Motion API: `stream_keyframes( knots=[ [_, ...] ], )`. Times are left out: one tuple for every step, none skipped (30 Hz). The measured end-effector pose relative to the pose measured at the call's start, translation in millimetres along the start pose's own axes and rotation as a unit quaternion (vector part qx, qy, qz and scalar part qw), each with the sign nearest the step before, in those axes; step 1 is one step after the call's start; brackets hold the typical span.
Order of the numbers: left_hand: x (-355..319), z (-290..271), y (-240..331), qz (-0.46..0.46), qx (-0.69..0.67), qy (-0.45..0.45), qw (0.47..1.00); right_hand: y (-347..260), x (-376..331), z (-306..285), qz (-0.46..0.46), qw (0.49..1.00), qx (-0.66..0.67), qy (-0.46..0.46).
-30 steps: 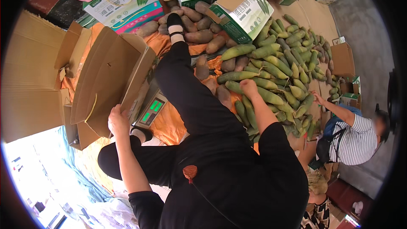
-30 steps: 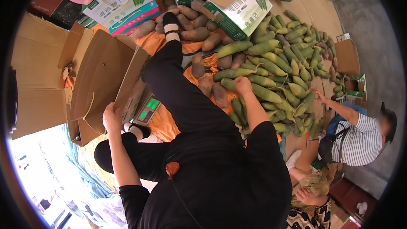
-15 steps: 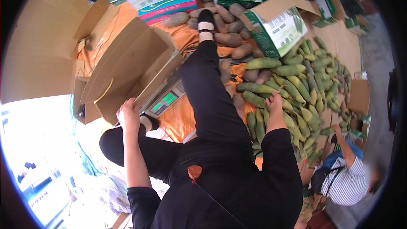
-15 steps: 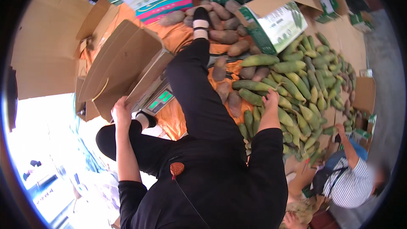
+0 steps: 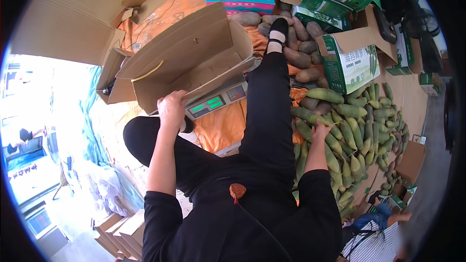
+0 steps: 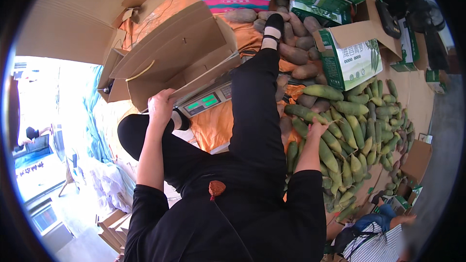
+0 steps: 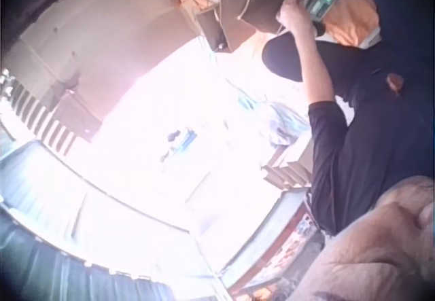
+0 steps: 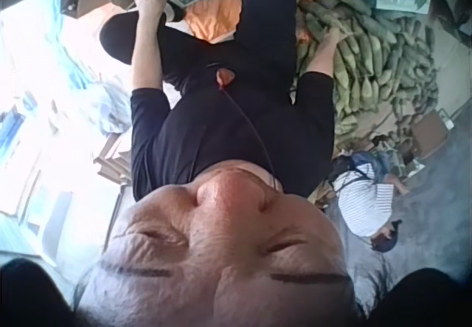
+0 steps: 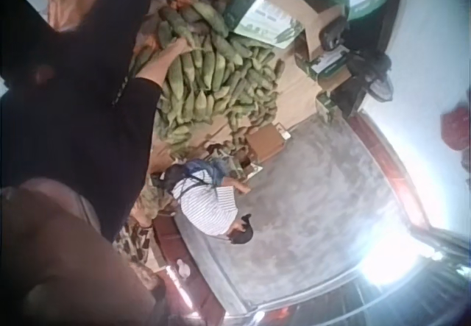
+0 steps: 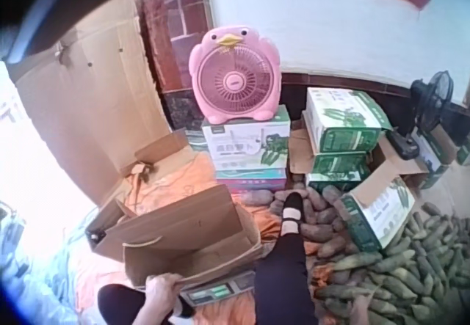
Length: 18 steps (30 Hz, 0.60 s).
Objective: Sort and weigh corn ears into cardboard boxes for shipping.
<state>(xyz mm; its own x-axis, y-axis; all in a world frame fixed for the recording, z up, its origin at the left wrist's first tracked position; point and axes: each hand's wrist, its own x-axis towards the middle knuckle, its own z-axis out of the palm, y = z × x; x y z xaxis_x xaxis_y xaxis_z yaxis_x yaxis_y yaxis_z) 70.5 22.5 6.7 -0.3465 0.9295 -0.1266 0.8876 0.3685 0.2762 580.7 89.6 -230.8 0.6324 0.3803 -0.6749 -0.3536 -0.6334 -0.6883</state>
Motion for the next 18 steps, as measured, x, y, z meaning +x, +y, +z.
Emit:
stream_keyframes(
  knots=[
    [-1,-2,1,-0.003,-0.001,0.002,1.000,-2,-7,7,-0.031,0.999,-0.010,-0.001],
    [-2,-3,3,0.008,0.003,0.006,1.000,-3,-5,11,-0.037,0.999,-0.012,-0.001],
    [-1,-2,5,0.022,0.006,0.009,1.000,1,1,14,-0.089,0.995,-0.031,-0.034],
    [0,0,5,0.029,0.007,0.008,1.000,1,8,15,-0.141,0.986,-0.050,-0.066],
    [-3,0,1,0.022,0.008,0.011,1.000,-1,2,27,-0.142,0.986,-0.054,-0.073],
    [-4,-1,-1,0.020,0.009,0.012,1.000,-5,-10,38,-0.192,0.974,-0.088,-0.083],
    [-6,-2,-3,0.018,0.010,0.013,1.000,-8,-23,47,-0.242,0.958,-0.121,-0.093],
    [-7,-1,-5,0.018,0.007,0.014,1.000,-11,-31,53,-0.287,0.943,-0.123,-0.114],
    [-8,0,-6,0.021,0.014,0.018,1.000,-17,-38,56,-0.290,0.942,-0.123,-0.114],
    [-9,0,-8,0.024,0.021,0.021,0.999,-25,-44,58,-0.363,0.914,-0.144,-0.112],
    [-9,0,-8,0.025,0.018,0.023,0.999,-34,-51,59,-0.434,0.880,-0.164,-0.107],
    [-9,0,-8,0.032,0.020,0.025,0.999,-48,-52,60,-0.422,0.886,-0.135,-0.133],
    [-8,1,-8,0.040,0.023,0.028,0.999,-60,-54,61,-0.474,0.859,-0.134,-0.141],
    [-8,0,-9,0.040,0.021,0.028,0.999,-80,-67,63,-0.523,0.828,-0.133,-0.152],
    [-9,-1,-9,0.024,0.024,0.015,0.999,-103,-91,70,-0.538,0.818,-0.125,-0.160],
    [-9,-2,-8,0.010,0.026,0.001,1.000,-127,-123,75,-0.552,0.809,-0.118,-0.164],
    [-9,-4,-7,0.012,0.024,0.001,1.000,-147,-153,81,-0.523,0.824,-0.038,-0.216],
    [-9,-4,-4,0.006,0.024,-0.001,1.000,-167,-180,83,-0.516,0.823,-0.020,-0.235]
  ],
)
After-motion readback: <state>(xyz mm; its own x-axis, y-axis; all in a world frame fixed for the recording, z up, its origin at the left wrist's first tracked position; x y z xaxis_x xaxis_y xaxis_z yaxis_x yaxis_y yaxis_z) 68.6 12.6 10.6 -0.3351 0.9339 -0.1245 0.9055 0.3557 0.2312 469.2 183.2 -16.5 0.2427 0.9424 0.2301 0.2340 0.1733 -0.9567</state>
